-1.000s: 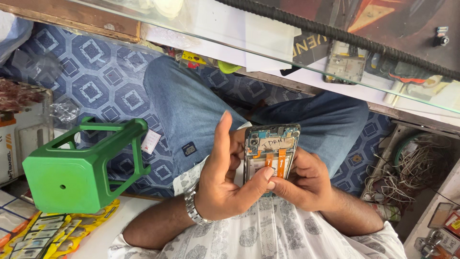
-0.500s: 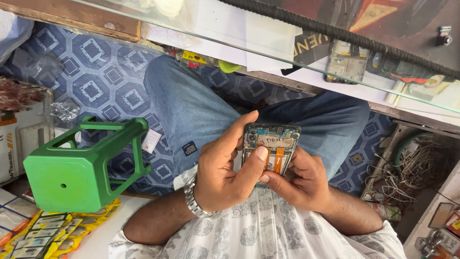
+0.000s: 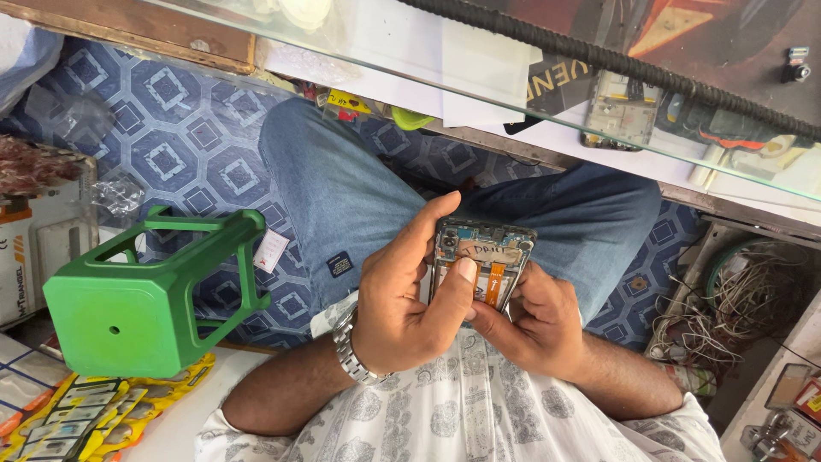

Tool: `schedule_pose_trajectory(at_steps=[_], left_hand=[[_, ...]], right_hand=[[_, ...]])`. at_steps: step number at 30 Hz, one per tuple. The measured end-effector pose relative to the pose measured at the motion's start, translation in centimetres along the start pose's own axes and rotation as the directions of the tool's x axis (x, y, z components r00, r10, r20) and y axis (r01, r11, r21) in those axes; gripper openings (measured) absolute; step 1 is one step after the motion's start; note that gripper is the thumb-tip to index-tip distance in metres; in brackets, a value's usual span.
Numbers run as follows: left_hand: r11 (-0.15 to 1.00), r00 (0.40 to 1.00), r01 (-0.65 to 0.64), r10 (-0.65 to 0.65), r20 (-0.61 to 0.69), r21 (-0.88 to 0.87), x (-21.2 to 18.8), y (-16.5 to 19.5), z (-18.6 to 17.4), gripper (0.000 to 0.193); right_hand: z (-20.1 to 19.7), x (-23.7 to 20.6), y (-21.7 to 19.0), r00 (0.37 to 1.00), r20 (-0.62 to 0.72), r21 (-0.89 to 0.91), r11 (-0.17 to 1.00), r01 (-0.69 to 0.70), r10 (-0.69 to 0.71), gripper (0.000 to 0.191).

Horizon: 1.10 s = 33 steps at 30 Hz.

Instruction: The person sits on the floor holding an opened Samsung smartphone and works on its battery, peeling and pressing the orange adhesive strips and repositioning the battery in the frame. They then fit the back cover onto the phone and press it closed.

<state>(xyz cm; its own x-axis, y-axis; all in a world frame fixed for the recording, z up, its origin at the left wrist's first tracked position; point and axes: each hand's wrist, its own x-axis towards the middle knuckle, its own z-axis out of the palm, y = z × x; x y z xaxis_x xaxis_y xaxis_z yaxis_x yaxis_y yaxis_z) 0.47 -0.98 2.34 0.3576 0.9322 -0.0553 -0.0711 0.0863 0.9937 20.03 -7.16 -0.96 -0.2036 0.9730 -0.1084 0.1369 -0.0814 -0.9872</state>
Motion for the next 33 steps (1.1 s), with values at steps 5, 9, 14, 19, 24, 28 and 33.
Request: schedule_pose_trajectory(at_steps=[5, 9, 14, 19, 24, 28, 33], left_hand=[[0.999, 1.0, 0.006, -0.006, -0.005, -0.044, -0.1, -0.5, 0.2, 0.053], [0.999, 1.0, -0.012, 0.012, -0.014, -0.048, -0.2, -0.9, 0.5, 0.054], [0.998, 1.0, -0.001, 0.001, 0.0, -0.066, -0.4, -1.2, 0.6, 0.055], [0.981, 0.997, 0.054, -0.044, 0.061, -0.187, -0.4, -1.1, 0.5, 0.057], [0.988, 0.996, 0.021, -0.008, 0.088, -0.153, -0.5, -0.9, 0.2, 0.058], [0.986, 0.996, 0.01, 0.005, 0.089, -0.167, -0.6, -0.8, 0.2, 0.058], [0.984, 0.996, 0.027, -0.011, 0.092, -0.174, -0.6, -0.7, 0.2, 0.058]], right_hand=[[0.6, -0.1, 0.2, 0.999, -0.027, 0.041, 0.999, 0.035, -0.034, 0.041], [0.7, -0.3, 0.5, 0.994, -0.054, -0.083, 0.993, 0.088, -0.093, 0.042], [0.6, -0.4, 0.6, 0.998, -0.064, -0.107, 0.994, 0.013, -0.02, 0.037], [0.6, -0.2, 0.6, 0.998, -0.025, 0.02, 0.998, 0.052, -0.051, 0.04], [0.6, -0.1, 0.3, 0.995, -0.034, 0.013, 0.995, 0.096, -0.096, 0.044], [0.5, 0.0, 0.2, 0.995, -0.034, 0.004, 0.995, 0.095, -0.095, 0.045], [0.5, -0.1, 0.1, 0.997, -0.04, -0.013, 0.998, 0.069, -0.069, 0.046]])
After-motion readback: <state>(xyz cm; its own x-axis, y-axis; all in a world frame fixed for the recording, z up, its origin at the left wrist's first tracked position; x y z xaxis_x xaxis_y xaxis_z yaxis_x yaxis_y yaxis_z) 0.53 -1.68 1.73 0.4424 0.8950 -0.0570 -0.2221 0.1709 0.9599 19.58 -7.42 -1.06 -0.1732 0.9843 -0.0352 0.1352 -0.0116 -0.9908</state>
